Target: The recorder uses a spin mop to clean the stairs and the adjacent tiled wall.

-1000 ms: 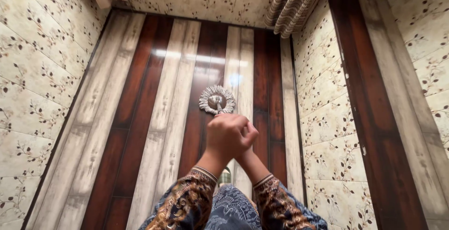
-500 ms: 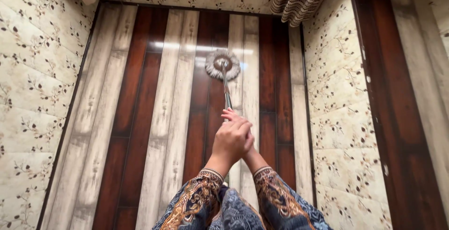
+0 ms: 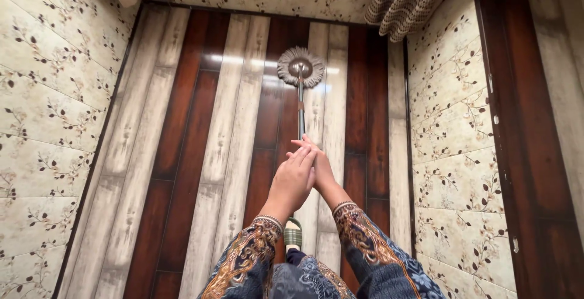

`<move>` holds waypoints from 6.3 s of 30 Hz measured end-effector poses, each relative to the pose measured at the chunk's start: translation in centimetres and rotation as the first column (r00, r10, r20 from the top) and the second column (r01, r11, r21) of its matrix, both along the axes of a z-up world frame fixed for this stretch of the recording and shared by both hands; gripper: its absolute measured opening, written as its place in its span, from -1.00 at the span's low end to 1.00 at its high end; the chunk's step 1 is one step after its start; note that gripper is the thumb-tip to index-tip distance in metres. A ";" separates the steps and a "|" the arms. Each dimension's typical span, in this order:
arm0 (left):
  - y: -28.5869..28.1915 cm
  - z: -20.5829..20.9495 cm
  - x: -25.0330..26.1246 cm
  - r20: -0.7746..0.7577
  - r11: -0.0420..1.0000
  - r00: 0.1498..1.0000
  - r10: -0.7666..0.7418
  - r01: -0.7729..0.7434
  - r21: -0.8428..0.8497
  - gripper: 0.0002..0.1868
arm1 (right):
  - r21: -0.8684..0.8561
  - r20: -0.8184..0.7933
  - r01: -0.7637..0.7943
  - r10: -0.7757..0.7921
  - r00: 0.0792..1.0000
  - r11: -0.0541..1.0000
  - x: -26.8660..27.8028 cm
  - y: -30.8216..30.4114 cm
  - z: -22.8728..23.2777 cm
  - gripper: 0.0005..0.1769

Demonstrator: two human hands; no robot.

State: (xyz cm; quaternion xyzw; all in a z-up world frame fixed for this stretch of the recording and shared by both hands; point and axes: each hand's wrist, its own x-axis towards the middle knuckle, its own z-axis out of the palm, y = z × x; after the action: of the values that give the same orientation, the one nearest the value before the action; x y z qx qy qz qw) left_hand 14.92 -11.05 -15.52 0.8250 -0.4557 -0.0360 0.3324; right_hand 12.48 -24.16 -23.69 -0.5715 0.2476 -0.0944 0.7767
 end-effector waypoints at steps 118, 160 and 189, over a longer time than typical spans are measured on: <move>54.3 14.5 9.7 0.036 0.778 0.872 -0.489 0.454 -0.435 -0.88 | -0.344 0.322 0.125 -0.008 0.947 0.931 6.6 51.5 -8.9 -0.77; 55.9 13.2 21.5 -0.089 0.993 0.991 -0.097 0.090 -0.078 -0.71 | -0.843 -0.188 -0.101 -0.114 0.976 0.529 19.1 57.3 8.2 -0.66; 42.3 0.9 33.2 0.001 0.986 0.994 -0.108 0.107 0.124 -0.31 | -0.641 0.317 0.131 0.105 0.942 0.756 33.5 42.9 -4.7 -0.52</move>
State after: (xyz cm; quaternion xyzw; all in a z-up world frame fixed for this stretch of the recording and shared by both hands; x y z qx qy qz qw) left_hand 48.11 31.29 -14.66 0.8183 -0.4977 -0.0790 0.2763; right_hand 45.93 18.78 -28.40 -0.7800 0.0676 -0.2758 0.5577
